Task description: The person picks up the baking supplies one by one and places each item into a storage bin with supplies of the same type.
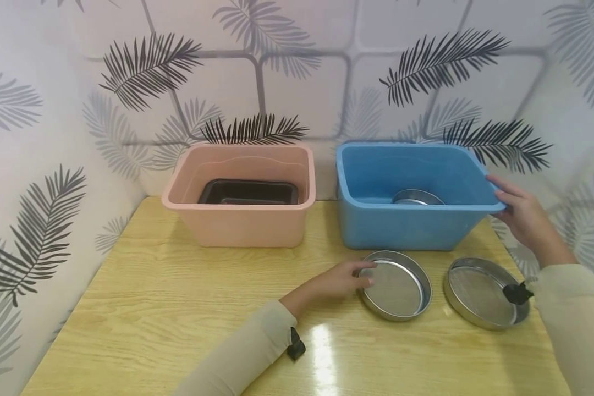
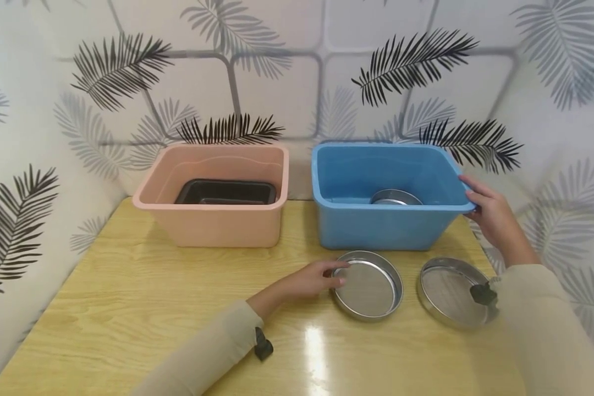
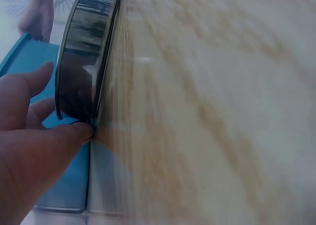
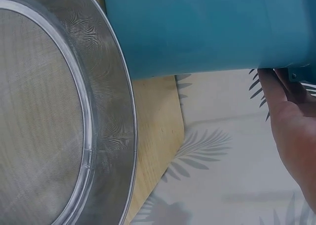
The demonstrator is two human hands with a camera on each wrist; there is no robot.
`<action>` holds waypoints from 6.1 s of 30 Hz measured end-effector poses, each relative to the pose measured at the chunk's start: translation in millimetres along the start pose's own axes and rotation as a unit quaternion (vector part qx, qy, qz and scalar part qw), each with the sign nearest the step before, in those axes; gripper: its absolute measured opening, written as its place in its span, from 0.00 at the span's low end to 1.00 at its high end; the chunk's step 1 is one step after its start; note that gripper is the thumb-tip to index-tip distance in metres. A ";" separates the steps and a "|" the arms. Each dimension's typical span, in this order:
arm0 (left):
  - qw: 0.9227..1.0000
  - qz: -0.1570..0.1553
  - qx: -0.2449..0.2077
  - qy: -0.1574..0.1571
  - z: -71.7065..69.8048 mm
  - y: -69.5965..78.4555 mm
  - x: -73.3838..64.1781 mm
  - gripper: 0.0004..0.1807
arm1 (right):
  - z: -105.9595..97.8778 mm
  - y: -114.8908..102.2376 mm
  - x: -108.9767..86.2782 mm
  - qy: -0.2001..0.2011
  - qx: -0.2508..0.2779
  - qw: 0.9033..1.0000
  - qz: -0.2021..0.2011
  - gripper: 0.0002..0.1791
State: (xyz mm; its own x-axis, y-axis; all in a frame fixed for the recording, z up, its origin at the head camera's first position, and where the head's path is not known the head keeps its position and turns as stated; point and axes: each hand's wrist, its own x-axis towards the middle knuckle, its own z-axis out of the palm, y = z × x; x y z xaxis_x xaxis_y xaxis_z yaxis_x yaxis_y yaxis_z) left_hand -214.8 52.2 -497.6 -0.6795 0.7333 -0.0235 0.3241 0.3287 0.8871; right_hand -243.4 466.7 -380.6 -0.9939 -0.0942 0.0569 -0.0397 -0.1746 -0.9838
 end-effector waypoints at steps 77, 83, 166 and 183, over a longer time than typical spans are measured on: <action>0.988 0.078 -0.123 0.048 -126.8 137.5 72.2 0.30 | 1.1 -3.8 1.9 0.016 -0.083 0.995 0.053 0.35; 0.988 0.063 -0.137 0.046 -128.8 141.4 98.0 0.30 | 0.4 -5.8 2.3 0.018 -0.095 0.992 0.077 0.35; 0.991 0.059 -0.116 -0.027 -101.3 139.0 151.8 0.26 | 6.4 -6.5 4.7 0.035 -0.104 0.991 0.082 0.34; 0.981 0.128 -0.127 -0.068 -70.2 148.7 108.5 0.28 | 1.7 -4.8 5.4 0.029 -0.113 0.990 0.081 0.33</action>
State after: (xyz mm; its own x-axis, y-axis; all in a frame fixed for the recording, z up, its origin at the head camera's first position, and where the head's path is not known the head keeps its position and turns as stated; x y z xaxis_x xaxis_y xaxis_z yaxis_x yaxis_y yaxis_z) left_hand -286.5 138.9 -336.0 -0.4981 0.8504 0.1695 0.2872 -0.0226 0.9576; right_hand -248.4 465.5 -375.3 -0.9931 -0.0463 -0.1081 0.1052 0.0622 -0.9925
